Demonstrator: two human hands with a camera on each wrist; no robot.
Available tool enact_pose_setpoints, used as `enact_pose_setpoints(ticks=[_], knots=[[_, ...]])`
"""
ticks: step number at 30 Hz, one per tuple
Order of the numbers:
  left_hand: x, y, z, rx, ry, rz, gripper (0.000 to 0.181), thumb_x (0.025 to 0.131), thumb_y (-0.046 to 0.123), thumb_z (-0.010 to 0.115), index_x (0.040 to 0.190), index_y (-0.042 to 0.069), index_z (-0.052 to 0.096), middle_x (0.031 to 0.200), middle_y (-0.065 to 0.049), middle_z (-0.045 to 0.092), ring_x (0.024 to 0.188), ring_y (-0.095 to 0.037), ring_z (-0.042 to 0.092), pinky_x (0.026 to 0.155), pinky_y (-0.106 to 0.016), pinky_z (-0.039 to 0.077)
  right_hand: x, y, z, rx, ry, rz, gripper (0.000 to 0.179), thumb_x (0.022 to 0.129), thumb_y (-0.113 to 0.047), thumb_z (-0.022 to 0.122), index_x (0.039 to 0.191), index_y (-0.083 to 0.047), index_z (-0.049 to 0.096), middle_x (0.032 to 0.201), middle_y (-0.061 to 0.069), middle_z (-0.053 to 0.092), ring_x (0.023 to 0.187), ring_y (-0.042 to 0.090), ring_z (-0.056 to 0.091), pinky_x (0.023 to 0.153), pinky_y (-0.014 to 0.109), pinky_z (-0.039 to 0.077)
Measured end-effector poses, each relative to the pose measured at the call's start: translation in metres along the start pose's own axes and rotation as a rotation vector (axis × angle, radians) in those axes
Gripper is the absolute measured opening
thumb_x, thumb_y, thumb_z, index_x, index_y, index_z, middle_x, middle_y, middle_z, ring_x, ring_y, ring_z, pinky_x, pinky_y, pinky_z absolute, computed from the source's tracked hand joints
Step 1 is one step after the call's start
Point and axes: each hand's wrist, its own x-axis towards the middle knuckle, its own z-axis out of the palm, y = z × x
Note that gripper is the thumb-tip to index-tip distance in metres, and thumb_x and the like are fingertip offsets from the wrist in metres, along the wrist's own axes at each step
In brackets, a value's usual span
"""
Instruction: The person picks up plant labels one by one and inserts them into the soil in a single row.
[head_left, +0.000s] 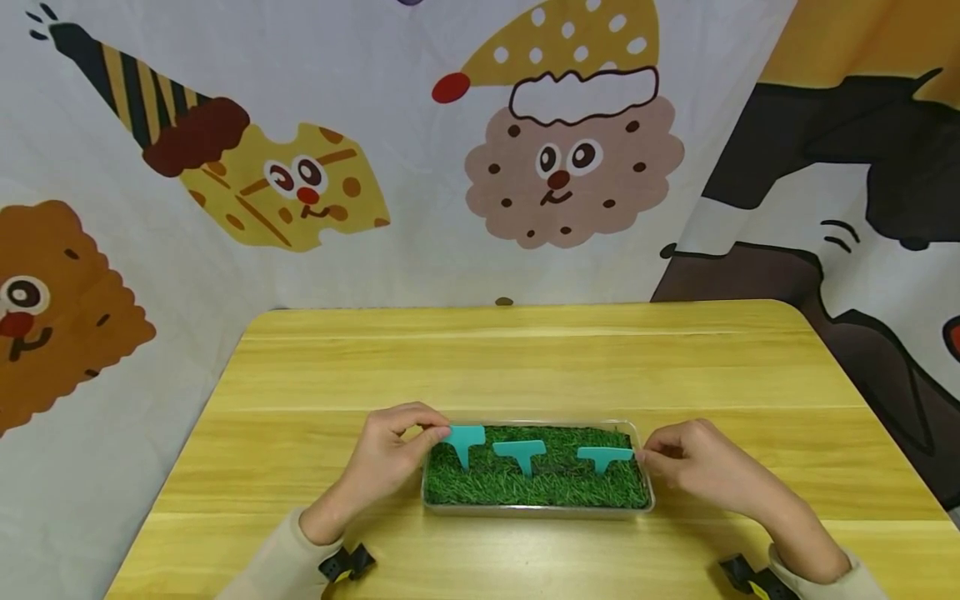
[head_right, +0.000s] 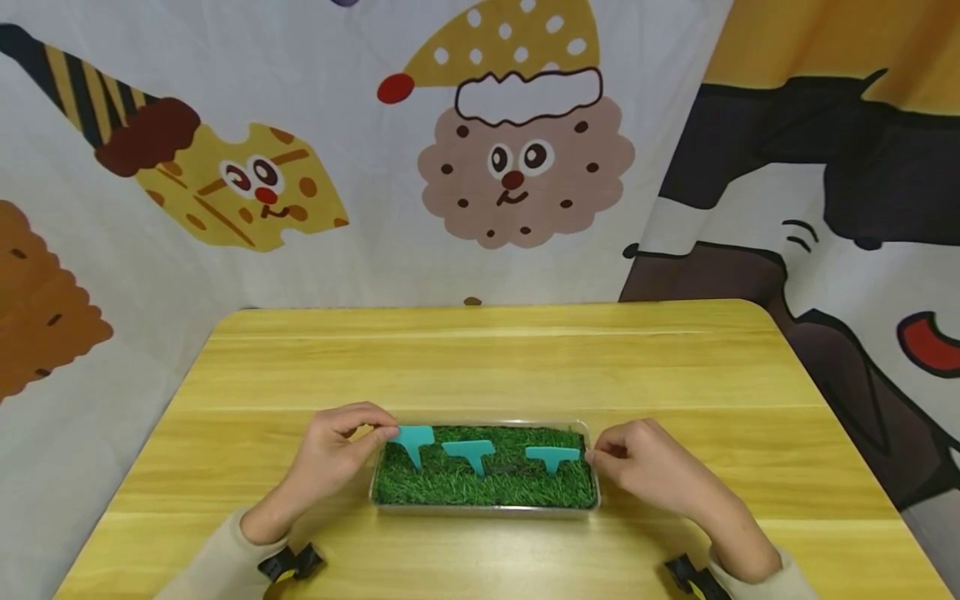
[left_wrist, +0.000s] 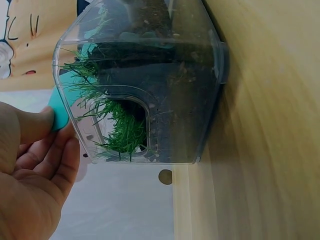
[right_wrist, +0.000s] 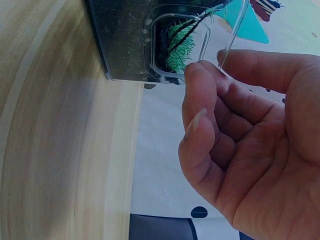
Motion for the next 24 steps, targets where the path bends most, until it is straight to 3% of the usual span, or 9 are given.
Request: enact_pose_setpoints(ticks=[11,24], knots=[[-0.0016,-0.0018,0.0018,0.047,-0.042,0.049,0.020,0.087,-0.016,0.075,0.095,0.003,0.080,0.091,-0.007,0.078,0.082,-0.016,0.074,0.072,-0.038,0.063,-0.0018,-0.0016,-0.0002,-0.002,0.005,-0.014,0.021,0.104,-0.019,0.067,0.084,-0.019,0.073,0.062,-0.013,0.050,0.051,0.001,0.038,0.047,0.023,0.036],[-0.0023,0.0026,-0.0044,0.053,-0.101,0.034,0.017,0.089,-0.011,0.075,0.094,0.003,0.081,0.090,-0.006,0.078,0.079,-0.019,0.074,0.072,-0.034,0.062,-0.0022,-0.0037,-0.0004,-0.001,0.002,-0.002,0.022,0.104,-0.019,0.067,0.083,-0.019,0.073,0.062,-0.013,0.052,0.051,0.001,0.039,0.047,0.024,0.037]])
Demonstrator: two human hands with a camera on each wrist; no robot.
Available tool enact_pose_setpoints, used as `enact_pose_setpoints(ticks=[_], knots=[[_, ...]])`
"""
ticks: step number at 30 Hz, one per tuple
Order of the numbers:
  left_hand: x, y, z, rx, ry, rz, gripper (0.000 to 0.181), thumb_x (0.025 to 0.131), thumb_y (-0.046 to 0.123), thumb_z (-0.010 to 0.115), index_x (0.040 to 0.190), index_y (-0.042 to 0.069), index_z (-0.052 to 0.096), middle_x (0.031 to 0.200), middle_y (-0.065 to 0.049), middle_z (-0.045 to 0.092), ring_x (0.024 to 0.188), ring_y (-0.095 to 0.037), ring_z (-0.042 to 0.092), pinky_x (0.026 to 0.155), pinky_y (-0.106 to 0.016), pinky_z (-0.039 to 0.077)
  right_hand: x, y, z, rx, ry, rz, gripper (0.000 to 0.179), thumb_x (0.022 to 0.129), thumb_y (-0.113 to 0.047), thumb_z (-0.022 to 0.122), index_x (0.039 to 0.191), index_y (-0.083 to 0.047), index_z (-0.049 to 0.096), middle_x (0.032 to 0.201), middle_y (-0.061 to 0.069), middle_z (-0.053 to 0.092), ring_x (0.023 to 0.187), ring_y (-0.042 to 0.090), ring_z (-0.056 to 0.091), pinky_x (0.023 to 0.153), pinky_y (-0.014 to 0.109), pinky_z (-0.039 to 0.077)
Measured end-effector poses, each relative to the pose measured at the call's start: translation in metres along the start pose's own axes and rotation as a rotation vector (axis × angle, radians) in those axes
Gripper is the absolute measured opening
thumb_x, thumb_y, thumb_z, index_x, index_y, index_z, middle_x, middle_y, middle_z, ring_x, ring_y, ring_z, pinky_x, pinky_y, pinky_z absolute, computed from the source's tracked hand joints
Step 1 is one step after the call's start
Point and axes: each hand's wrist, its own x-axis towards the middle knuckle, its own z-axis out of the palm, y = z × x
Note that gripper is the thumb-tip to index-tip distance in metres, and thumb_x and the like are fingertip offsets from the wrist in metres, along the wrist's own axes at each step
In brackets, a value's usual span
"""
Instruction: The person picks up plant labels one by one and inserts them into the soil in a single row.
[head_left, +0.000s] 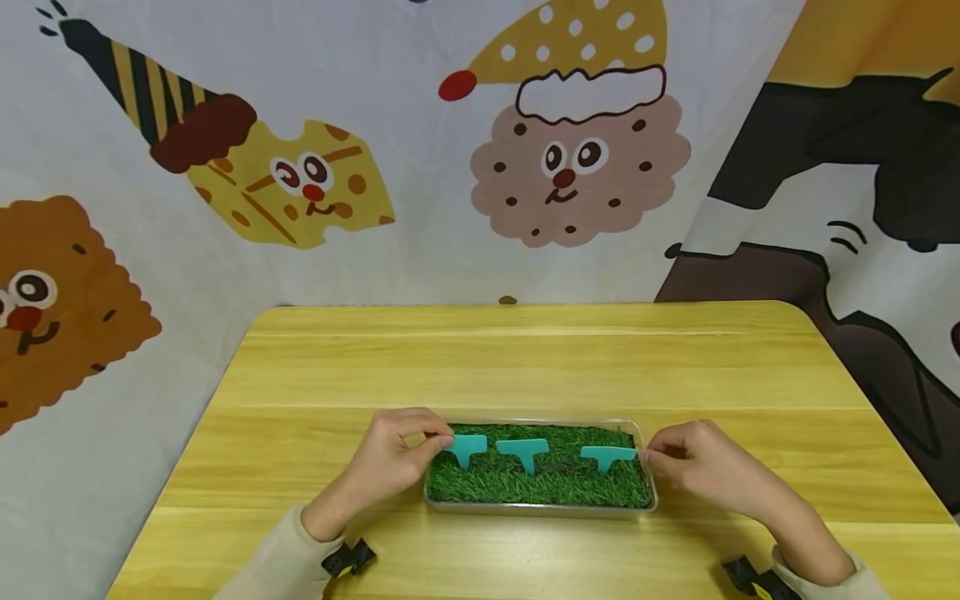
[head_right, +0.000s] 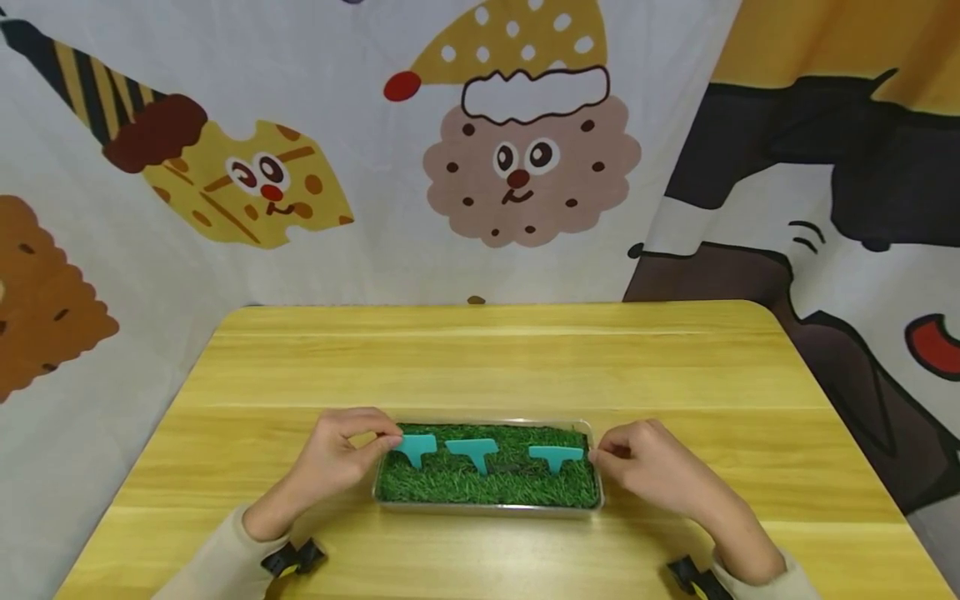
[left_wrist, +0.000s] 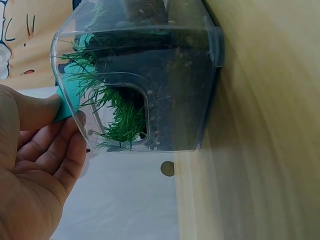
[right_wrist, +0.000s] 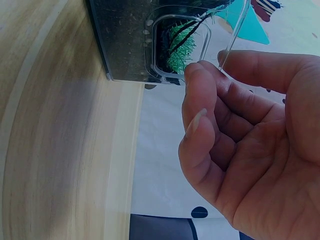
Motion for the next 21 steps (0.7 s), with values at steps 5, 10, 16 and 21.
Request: enact_pose_setpoints(ticks=[5,10,16,21], knots=[[-0.0003,0.0013,-0.0022,-0.014,-0.029,-0.001,0.019,0.086,-0.014,0.076,0.092,0.003,0.081,0.088,-0.007,0.077,0.079,-0.018,0.074,0.074,-0.037,0.063,-0.0004,0.0003,-0.0003,0.006,-0.008,0.001,0.023,0.104,-0.019,0.067,0.081,-0.020,0.071,0.062,-0.012,0.051,0.051,0.001,0.037,0.047,0.024,0.036],[-0.0002,0.0005,-0.0027,-0.024,-0.054,0.004,0.021,0.083,-0.017,0.075,0.091,0.002,0.081,0.087,-0.005,0.077,0.080,-0.014,0.073,0.074,-0.036,0.063,-0.0007,0.0009,-0.0003,0.007,-0.006,-0.007,0.025,0.104,-0.017,0.067,0.079,-0.021,0.069,0.061,-0.013,0.049,0.051,0.000,0.036,0.046,0.023,0.035],[-0.0004,-0.0012,-0.0017,-0.028,-0.064,0.007,0.021,0.084,-0.016,0.075,0.091,0.003,0.080,0.089,-0.003,0.077,0.080,-0.013,0.073,0.075,-0.034,0.063,-0.0008,0.0014,-0.0002,0.004,-0.003,-0.009,0.024,0.104,-0.017,0.067,0.080,-0.020,0.070,0.062,-0.013,0.049,0.051,0.000,0.036,0.047,0.023,0.035],[-0.0007,-0.0014,-0.0017,-0.028,-0.066,0.003,0.021,0.085,-0.016,0.075,0.093,0.003,0.081,0.090,-0.003,0.077,0.083,-0.011,0.072,0.075,-0.035,0.063,-0.0008,0.0008,-0.0004,-0.002,0.000,-0.008,0.024,0.104,-0.018,0.067,0.080,-0.021,0.070,0.062,-0.013,0.049,0.051,0.000,0.036,0.047,0.024,0.035]])
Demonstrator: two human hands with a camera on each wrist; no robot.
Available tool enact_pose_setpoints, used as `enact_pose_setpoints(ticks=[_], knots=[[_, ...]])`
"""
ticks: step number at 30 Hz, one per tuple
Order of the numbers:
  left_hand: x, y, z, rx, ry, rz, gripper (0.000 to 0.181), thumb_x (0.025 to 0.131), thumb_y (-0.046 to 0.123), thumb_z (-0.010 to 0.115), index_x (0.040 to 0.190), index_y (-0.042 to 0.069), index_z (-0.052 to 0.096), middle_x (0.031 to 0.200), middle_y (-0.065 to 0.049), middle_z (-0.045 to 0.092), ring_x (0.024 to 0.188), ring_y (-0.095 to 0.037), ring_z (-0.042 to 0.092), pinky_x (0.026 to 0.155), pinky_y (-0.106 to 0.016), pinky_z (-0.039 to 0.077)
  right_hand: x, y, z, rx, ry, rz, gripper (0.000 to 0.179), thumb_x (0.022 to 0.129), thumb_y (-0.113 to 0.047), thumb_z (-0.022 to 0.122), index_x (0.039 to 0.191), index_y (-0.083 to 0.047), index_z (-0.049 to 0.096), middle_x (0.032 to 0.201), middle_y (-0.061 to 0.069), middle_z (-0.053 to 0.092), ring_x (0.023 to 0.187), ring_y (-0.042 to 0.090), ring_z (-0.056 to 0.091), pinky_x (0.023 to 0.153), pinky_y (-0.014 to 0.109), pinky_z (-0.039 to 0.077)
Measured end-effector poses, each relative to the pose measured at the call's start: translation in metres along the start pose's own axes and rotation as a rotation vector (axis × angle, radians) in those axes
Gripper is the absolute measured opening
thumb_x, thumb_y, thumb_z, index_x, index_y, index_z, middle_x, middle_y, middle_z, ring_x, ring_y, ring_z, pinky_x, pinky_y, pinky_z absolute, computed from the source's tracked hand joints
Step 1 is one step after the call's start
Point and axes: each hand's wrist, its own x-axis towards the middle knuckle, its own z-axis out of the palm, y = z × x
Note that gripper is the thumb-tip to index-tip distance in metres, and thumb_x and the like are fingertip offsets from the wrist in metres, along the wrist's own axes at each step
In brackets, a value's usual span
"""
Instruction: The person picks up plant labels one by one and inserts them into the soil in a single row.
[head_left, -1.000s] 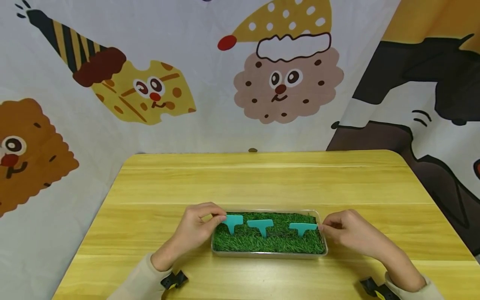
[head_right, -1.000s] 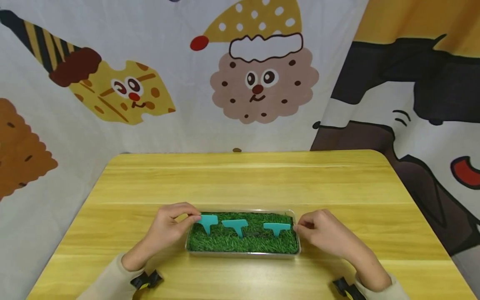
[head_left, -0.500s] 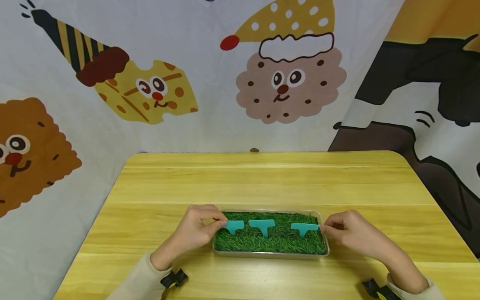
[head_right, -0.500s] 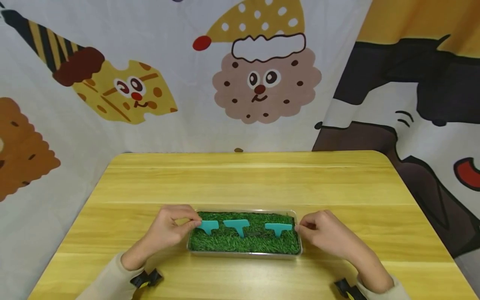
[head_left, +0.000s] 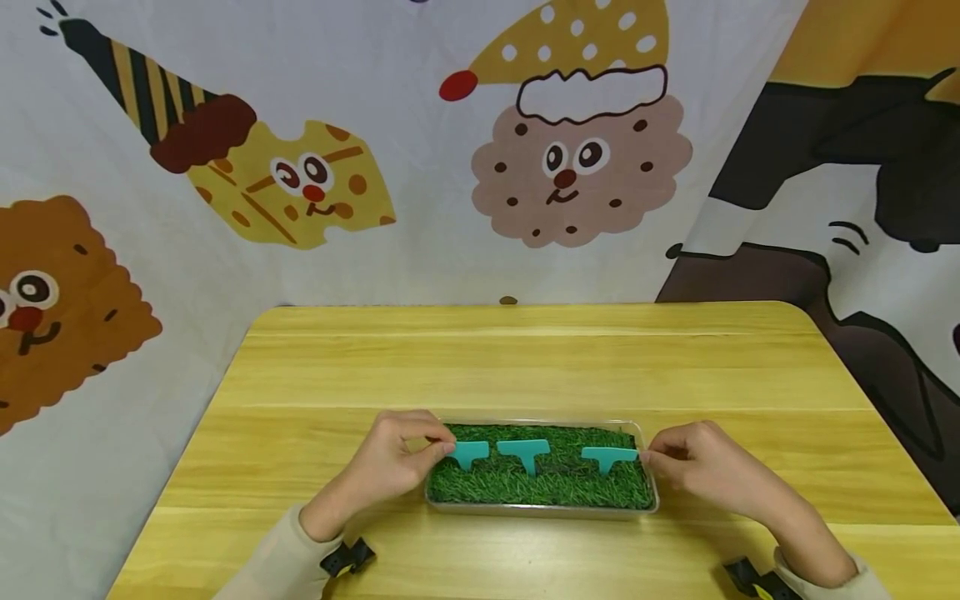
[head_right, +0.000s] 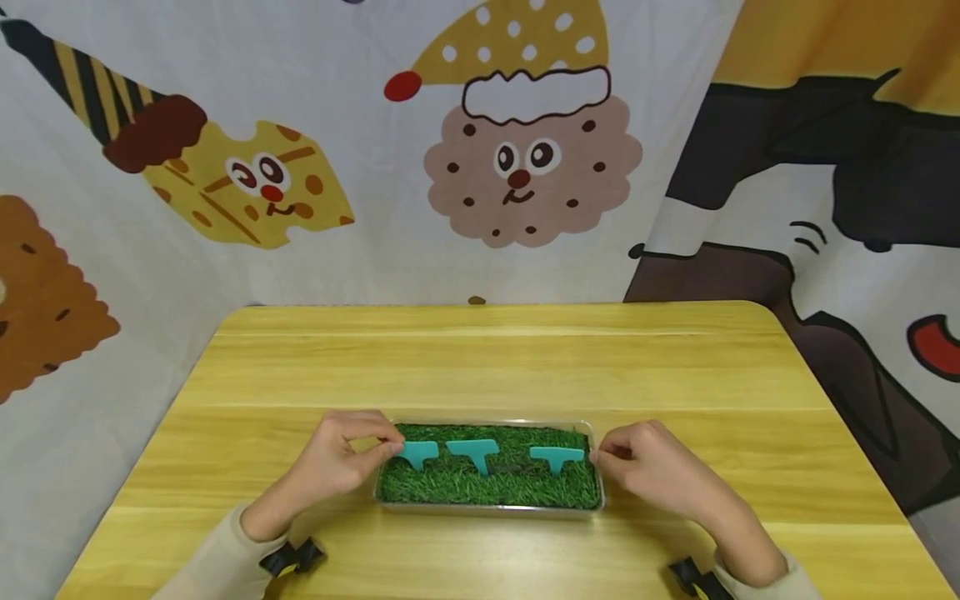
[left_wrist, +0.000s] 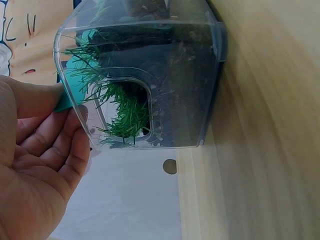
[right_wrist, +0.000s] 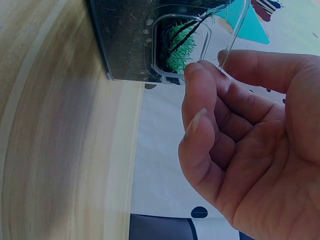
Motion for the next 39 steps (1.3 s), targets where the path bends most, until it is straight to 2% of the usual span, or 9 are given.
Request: enact_pose_setpoints(ticks=[9,15,18,24,27,31,34,37,39], knots=[[0.001,0.001,-0.001,0.000,0.002,0.022,0.018,0.088,-0.010,0.076,0.101,0.001,0.080,0.094,-0.005,0.078,0.085,-0.017,0.073,0.078,-0.036,0.063,0.000,0.000,0.000,-0.010,0.003,-0.002,0.023,0.104,-0.018,0.068,0.081,-0.021,0.071,0.061,-0.014,0.049,0.051,0.000,0.038,0.047,0.023,0.036],[0.001,0.002,-0.004,-0.008,0.025,-0.004,0.013,0.089,-0.009,0.076,0.099,-0.001,0.080,0.094,-0.005,0.078,0.087,-0.015,0.073,0.080,-0.036,0.062,0.000,0.000,0.000,-0.009,0.000,0.009,0.021,0.104,-0.019,0.068,0.083,-0.020,0.072,0.062,-0.013,0.051,0.052,0.001,0.039,0.048,0.024,0.037],[0.001,0.003,-0.006,-0.003,0.043,-0.013,0.012,0.090,-0.008,0.076,0.099,-0.001,0.079,0.095,-0.009,0.078,0.087,-0.015,0.073,0.081,-0.036,0.062,-0.001,0.000,-0.001,-0.017,0.003,0.009,0.021,0.104,-0.019,0.068,0.084,-0.020,0.073,0.062,-0.013,0.051,0.052,0.001,0.040,0.048,0.024,0.038],[0.003,0.006,-0.012,0.046,0.107,0.038,0.015,0.089,-0.010,0.075,0.099,0.000,0.078,0.096,-0.011,0.077,0.089,-0.023,0.073,0.083,-0.035,0.061,-0.002,-0.002,-0.002,-0.037,0.024,-0.002,0.017,0.105,-0.020,0.067,0.090,-0.021,0.076,0.068,-0.010,0.059,0.056,0.003,0.047,0.051,0.026,0.043],[0.004,0.007,-0.015,0.091,0.144,0.069,0.021,0.086,-0.010,0.076,0.103,0.002,0.078,0.102,-0.010,0.076,0.095,-0.025,0.071,0.087,-0.035,0.059,-0.004,-0.004,-0.004,-0.064,0.070,0.007,0.014,0.105,-0.024,0.067,0.096,-0.021,0.077,0.078,-0.009,0.066,0.064,0.004,0.054,0.056,0.027,0.047],[0.004,0.007,-0.020,0.154,0.196,0.097,0.031,0.083,-0.008,0.078,0.112,0.003,0.077,0.111,-0.012,0.074,0.105,-0.028,0.069,0.097,-0.033,0.055,-0.006,-0.006,-0.006,-0.159,0.181,0.030,0.014,0.104,-0.027,0.069,0.108,-0.016,0.077,0.089,-0.012,0.069,0.076,0.004,0.059,0.064,0.027,0.051],[0.003,0.009,-0.024,0.199,0.220,0.075,0.039,0.083,-0.002,0.079,0.121,0.001,0.074,0.123,-0.014,0.072,0.115,-0.030,0.066,0.105,-0.033,0.050,-0.009,-0.005,-0.010,-0.213,0.257,0.035,0.022,0.103,-0.027,0.071,0.118,-0.012,0.074,0.095,-0.010,0.071,0.081,0.005,0.061,0.064,0.027,0.051],[0.001,0.010,-0.029,0.258,0.226,0.048,0.050,0.085,0.007,0.079,0.133,0.001,0.068,0.136,-0.016,0.066,0.126,-0.033,0.060,0.112,-0.037,0.043,-0.013,-0.003,-0.016,-0.241,0.313,0.021,0.032,0.103,-0.025,0.071,0.130,-0.010,0.069,0.109,0.001,0.074,0.090,0.015,0.067,0.067,0.028,0.053],[-0.002,0.010,-0.033,0.302,0.222,0.039,0.057,0.088,0.014,0.078,0.141,0.002,0.063,0.144,-0.017,0.062,0.132,-0.034,0.056,0.116,-0.040,0.039,-0.017,0.000,-0.020,-0.253,0.349,0.003,0.038,0.103,-0.023,0.071,0.139,-0.010,0.064,0.121,0.010,0.072,0.097,0.028,0.069,0.066,0.029,0.052]])
